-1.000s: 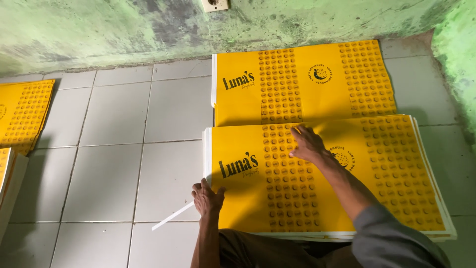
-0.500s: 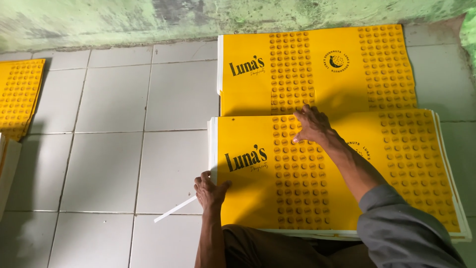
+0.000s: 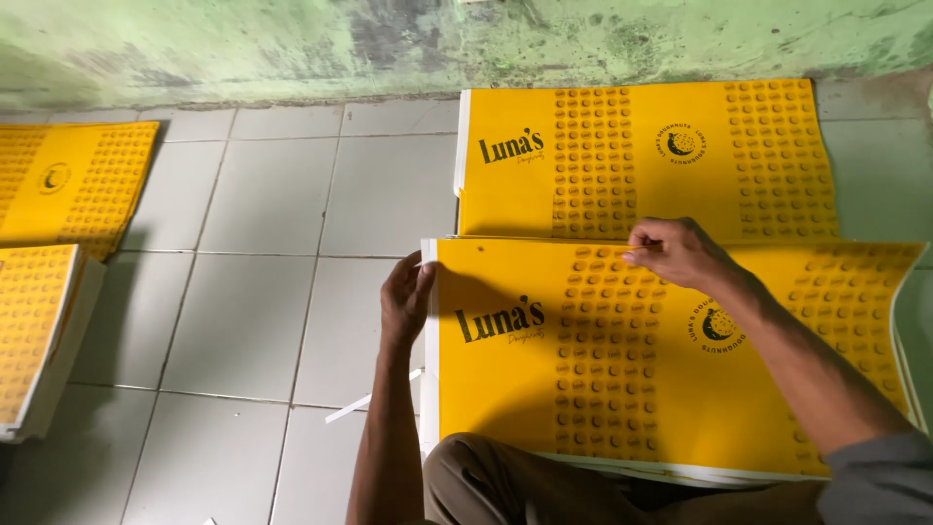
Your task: Manually tearing off white margin strips from yellow printed paper sheets while sitting on the floor.
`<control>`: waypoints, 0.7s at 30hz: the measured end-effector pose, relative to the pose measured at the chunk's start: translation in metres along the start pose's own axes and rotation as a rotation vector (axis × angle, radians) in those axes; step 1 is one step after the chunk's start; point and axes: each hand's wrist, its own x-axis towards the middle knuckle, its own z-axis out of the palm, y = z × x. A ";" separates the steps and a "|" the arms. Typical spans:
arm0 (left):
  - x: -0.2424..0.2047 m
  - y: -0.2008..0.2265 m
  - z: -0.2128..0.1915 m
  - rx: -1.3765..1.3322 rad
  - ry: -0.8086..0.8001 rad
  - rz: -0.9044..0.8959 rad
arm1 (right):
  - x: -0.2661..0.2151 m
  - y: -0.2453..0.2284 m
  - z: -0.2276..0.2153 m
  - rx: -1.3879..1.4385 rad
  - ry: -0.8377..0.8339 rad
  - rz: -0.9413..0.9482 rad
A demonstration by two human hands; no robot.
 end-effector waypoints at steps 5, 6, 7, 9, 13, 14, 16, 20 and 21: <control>-0.003 0.031 -0.004 -0.230 -0.088 0.102 | -0.014 -0.074 -0.025 0.000 -0.072 0.113; -0.010 0.037 -0.001 -0.292 -0.109 0.074 | -0.016 -0.087 -0.021 0.003 -0.046 -0.041; -0.021 0.043 0.002 -0.351 -0.129 0.041 | -0.020 -0.100 -0.015 0.008 -0.023 -0.192; -0.046 0.076 0.011 -0.384 -0.155 0.051 | -0.024 -0.129 0.000 0.028 -0.063 -0.261; -0.084 0.109 0.026 -0.472 -0.208 0.029 | -0.027 -0.158 0.030 0.026 -0.132 -0.421; -0.090 0.109 0.026 -0.470 -0.210 0.029 | -0.032 -0.158 0.033 0.027 -0.130 -0.420; -0.097 0.109 0.026 -0.487 -0.191 -0.013 | -0.037 -0.158 0.036 0.011 -0.169 -0.371; -0.102 0.105 0.027 -0.527 -0.176 -0.046 | -0.052 -0.167 0.031 0.016 -0.153 -0.381; -0.101 0.102 0.027 -0.529 -0.175 -0.060 | -0.055 -0.169 0.031 0.010 -0.135 -0.379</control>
